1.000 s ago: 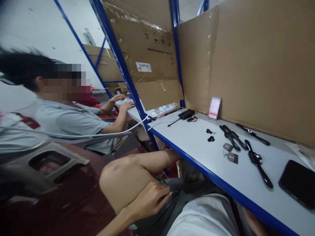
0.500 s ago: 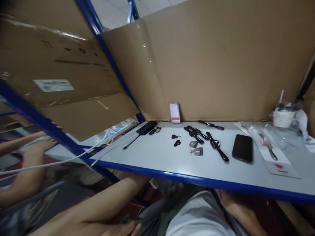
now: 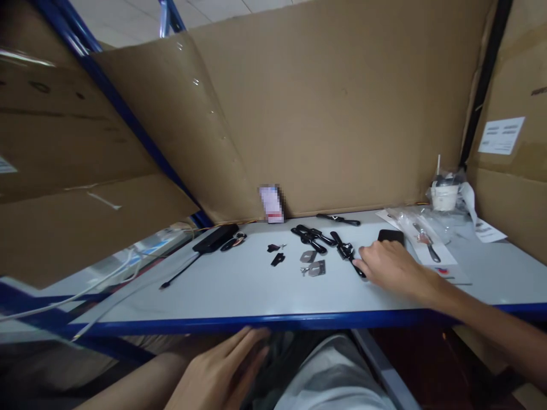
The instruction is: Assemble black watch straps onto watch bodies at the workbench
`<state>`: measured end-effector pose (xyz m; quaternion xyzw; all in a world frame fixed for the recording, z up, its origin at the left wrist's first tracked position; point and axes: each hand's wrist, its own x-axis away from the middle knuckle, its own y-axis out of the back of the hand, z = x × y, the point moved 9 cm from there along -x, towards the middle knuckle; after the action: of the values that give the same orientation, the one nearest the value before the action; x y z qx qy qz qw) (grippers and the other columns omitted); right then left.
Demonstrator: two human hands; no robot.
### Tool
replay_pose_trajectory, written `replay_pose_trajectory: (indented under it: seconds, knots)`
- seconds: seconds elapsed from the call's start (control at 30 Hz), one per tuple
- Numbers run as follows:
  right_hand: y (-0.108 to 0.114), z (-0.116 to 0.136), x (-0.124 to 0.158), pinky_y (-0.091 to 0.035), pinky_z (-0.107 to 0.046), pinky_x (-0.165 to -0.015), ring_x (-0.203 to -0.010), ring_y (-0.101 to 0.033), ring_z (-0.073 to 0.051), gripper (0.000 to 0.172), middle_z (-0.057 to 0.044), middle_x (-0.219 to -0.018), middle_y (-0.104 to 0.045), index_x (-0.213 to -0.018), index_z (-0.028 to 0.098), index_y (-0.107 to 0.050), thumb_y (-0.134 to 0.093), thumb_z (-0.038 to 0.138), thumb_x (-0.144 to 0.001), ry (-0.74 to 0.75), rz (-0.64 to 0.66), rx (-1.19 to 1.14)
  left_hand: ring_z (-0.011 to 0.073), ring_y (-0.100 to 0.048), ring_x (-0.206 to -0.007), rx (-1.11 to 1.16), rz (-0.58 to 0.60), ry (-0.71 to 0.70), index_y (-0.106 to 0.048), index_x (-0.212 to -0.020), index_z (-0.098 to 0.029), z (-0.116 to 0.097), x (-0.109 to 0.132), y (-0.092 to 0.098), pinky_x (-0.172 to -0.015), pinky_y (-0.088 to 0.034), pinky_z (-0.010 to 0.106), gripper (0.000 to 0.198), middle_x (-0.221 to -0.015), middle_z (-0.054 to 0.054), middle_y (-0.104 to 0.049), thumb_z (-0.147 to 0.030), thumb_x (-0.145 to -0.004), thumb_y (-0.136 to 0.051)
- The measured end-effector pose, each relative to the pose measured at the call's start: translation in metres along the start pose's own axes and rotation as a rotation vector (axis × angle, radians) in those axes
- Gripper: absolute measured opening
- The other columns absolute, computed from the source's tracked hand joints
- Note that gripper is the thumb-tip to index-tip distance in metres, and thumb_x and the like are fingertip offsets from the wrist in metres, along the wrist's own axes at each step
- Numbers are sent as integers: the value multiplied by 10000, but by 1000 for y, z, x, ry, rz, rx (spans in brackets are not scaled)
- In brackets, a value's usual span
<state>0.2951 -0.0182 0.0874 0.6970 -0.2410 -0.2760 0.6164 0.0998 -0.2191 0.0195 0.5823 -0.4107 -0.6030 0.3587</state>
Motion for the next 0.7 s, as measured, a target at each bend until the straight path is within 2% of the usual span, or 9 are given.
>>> replay_pose_trajectory:
  seconds: [0.03, 0.13, 0.2, 0.27, 0.37, 0.43, 0.57, 0.7]
  knots:
    - [-4, -3, -12, -441, -347, -688, -839, -717, -313, 441, -165, -850, -742, -914, 145, -737, -397, 403, -1025, 11, 18, 39, 243, -726, -958, -26, 6, 14, -582, -1270, -276, -3, -23, 1, -743, -584, 310, 329, -1169, 98, -709, -361, -985, -443]
    - [-20, 5, -36, -461, -362, -719, -870, -722, -329, 465, -189, -877, -746, -947, 109, -740, -451, 470, -997, 108, 58, 88, 260, -681, -1027, -38, 139, 122, -489, -1377, -232, -2, -88, -12, -742, -564, 344, 403, -1266, 132, -611, -325, -994, -406]
    - [-27, 13, -44, -467, -371, -747, -885, -722, -328, 429, -193, -891, -746, -1000, 92, -727, -448, 418, -997, 153, 48, 109, 285, -639, -1093, 1, 193, 163, -403, -1453, -218, 2, -120, -23, -768, -552, 367, 496, -1294, 151, -563, -317, -971, -460]
    - [-34, 16, -50, -467, -363, -741, -864, -724, -315, 374, -191, -886, -745, -990, 88, -720, -429, 323, -990, 174, 71, 121, 284, -613, -1123, 72, 215, 177, -457, -1412, -241, 7, -141, -31, -824, -533, 370, 468, -1269, 133, -561, -299, -949, -503]
    - [-41, 7, -60, -454, -342, -706, -821, -722, -299, 330, -190, -876, -743, -940, 90, -710, -421, 249, -952, 151, 139, 118, 251, -632, -1059, 185, 216, 177, -623, -1180, -253, 14, -152, -40, -860, -505, 351, 277, -1192, 95, -585, -231, -945, -479]
    - [-43, -2, -68, -435, -331, -672, -809, -714, -294, 334, -190, -899, -741, -960, 92, -699, -413, 263, -941, 130, 167, 93, 235, -645, -986, 217, 195, 191, -654, -1078, -247, 18, -153, -43, -831, -499, 342, 242, -1152, 82, -593, -204, -941, -459]
    - [-47, -13, -82, -365, -292, -597, -793, -684, -262, 332, -170, -927, -729, -934, 115, -689, -412, 298, -923, 100, 233, -5, 233, -637, -923, 204, 147, 199, -657, -1070, -238, 21, -149, -43, -779, -495, 341, 252, -1115, 82, -599, -185, -928, -456]
    - [-47, -28, -77, -327, -271, -587, -776, -651, -220, 324, -127, -887, -715, -878, 137, -681, -425, 329, -934, 6, 268, -121, 243, -628, -976, 262, 67, 174, -645, -1133, -218, 21, -141, -41, -836, -500, 354, 288, -1112, 92, -610, -158, -919, -463]
